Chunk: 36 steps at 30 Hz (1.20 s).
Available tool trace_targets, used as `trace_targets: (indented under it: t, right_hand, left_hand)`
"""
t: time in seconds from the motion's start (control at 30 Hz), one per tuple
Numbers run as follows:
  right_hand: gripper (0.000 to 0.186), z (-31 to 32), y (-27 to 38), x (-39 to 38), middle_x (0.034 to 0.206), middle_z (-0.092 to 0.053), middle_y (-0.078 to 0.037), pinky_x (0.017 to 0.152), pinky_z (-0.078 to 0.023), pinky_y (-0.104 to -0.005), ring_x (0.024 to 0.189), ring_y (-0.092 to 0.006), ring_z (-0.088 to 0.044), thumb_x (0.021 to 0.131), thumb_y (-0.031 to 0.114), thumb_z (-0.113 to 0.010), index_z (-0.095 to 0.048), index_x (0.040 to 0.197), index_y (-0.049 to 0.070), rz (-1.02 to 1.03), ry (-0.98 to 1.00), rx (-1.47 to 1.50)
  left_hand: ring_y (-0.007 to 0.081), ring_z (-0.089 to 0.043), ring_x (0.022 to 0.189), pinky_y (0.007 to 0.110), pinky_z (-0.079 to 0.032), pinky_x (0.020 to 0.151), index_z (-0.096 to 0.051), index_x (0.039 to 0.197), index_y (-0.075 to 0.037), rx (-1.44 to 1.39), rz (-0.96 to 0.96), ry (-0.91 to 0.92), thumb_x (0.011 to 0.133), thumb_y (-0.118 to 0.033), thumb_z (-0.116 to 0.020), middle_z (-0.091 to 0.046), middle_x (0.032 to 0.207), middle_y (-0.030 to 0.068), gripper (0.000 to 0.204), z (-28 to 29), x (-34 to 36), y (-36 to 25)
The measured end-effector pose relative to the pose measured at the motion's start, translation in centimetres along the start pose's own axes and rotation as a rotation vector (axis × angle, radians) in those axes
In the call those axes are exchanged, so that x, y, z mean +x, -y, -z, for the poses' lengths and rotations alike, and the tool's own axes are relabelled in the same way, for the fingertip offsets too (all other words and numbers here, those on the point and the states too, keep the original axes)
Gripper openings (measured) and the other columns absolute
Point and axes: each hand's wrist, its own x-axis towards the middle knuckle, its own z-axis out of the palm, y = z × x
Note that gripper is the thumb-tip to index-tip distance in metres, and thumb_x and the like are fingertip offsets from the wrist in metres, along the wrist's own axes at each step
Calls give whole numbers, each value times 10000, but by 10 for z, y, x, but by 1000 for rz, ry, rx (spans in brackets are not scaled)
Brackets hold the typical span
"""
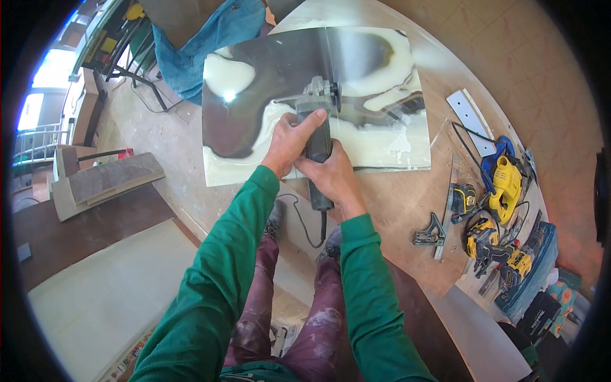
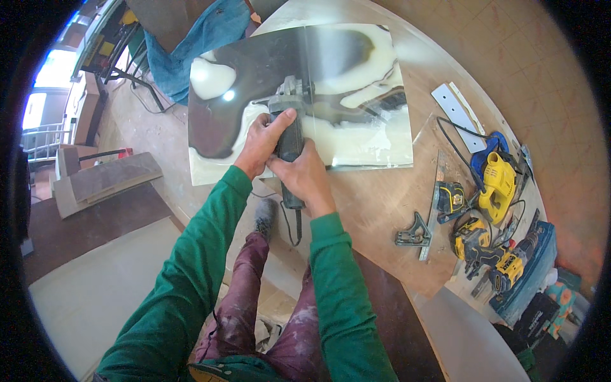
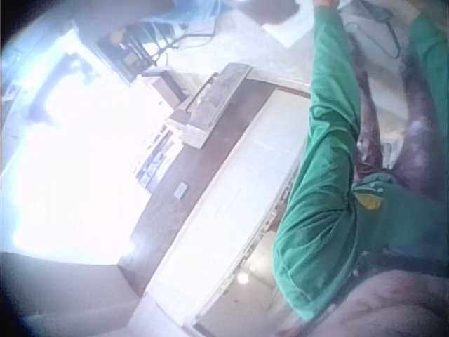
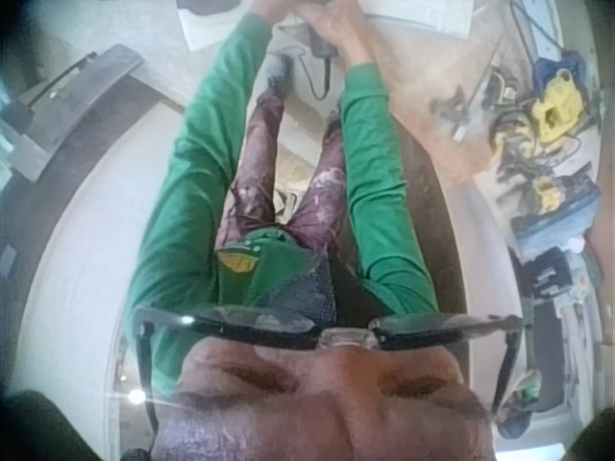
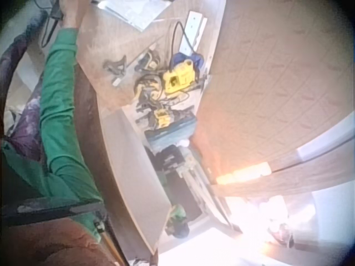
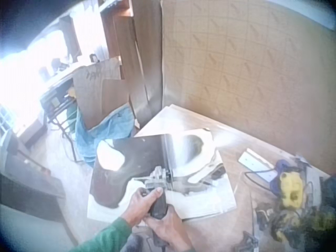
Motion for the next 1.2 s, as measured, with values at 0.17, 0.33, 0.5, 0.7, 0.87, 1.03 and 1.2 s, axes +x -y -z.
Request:
trace_targets:
  t: [0.17,0.33,0.5,0.7,0.87,1.03,1.2]
  right_hand:
    - [877,0,-3,6,1243,-789,-211,970,-613,-382,1114,-275,-779,839,419,-987,-625,1405,-145,23,-8,-3]
    - [873,-2,-2,11,1248,-788,-215,979,-610,-384,1123,-275,-778,838,419,-986,-629,1401,-143,7,-8,-22]
    - [848,0,-1,15,1247,-783,-206,971,-611,-384,1110,-266,-773,839,416,-977,-638,1390,-132,1,-5,-36]
    - [841,-2,-2,19,1244,-782,-198,963,-610,-382,1106,-260,-769,836,410,-976,-641,1386,-131,-7,4,-33]
    - [841,0,-2,23,1230,-779,-189,952,-608,-376,1096,-250,-766,833,407,-985,-641,1380,-131,-1,3,-32]
    - [905,-1,-1,26,1231,-809,-298,977,-633,-464,1126,-408,-821,794,479,-975,-639,1366,-136,7,8,12]
    - [844,-2,2,24,1213,-791,-212,943,-614,-398,1087,-290,-782,827,413,-987,-636,1375,-125,12,23,63]
  left_hand:
    - [215,-726,1010,359,-616,893,-677,1285,133,12,-16,-26,936,-668,-893,-733,1129,162,900,-3,1,-3]
    - [212,-721,1005,357,-610,893,-684,1275,126,25,-8,-29,938,-673,-885,-733,1128,160,890,-2,3,-5]
    - [296,-771,1155,403,-635,992,-606,1429,190,32,37,13,885,-677,-918,-747,1297,269,1070,0,4,-12]
    - [207,-719,994,357,-605,893,-710,1255,107,30,8,-31,948,-694,-864,-735,1114,150,872,-1,12,-5]
    - [243,-746,1058,380,-622,930,-667,1319,178,-8,29,26,914,-673,-898,-746,1199,206,971,0,14,-10]
    - [217,-731,1014,358,-606,915,-713,1276,126,-1,17,16,958,-698,-856,-745,1142,157,895,-2,13,-14]
    - [221,-735,1033,360,-608,937,-705,1302,128,-5,-2,22,960,-694,-858,-749,1164,162,904,0,17,-11]
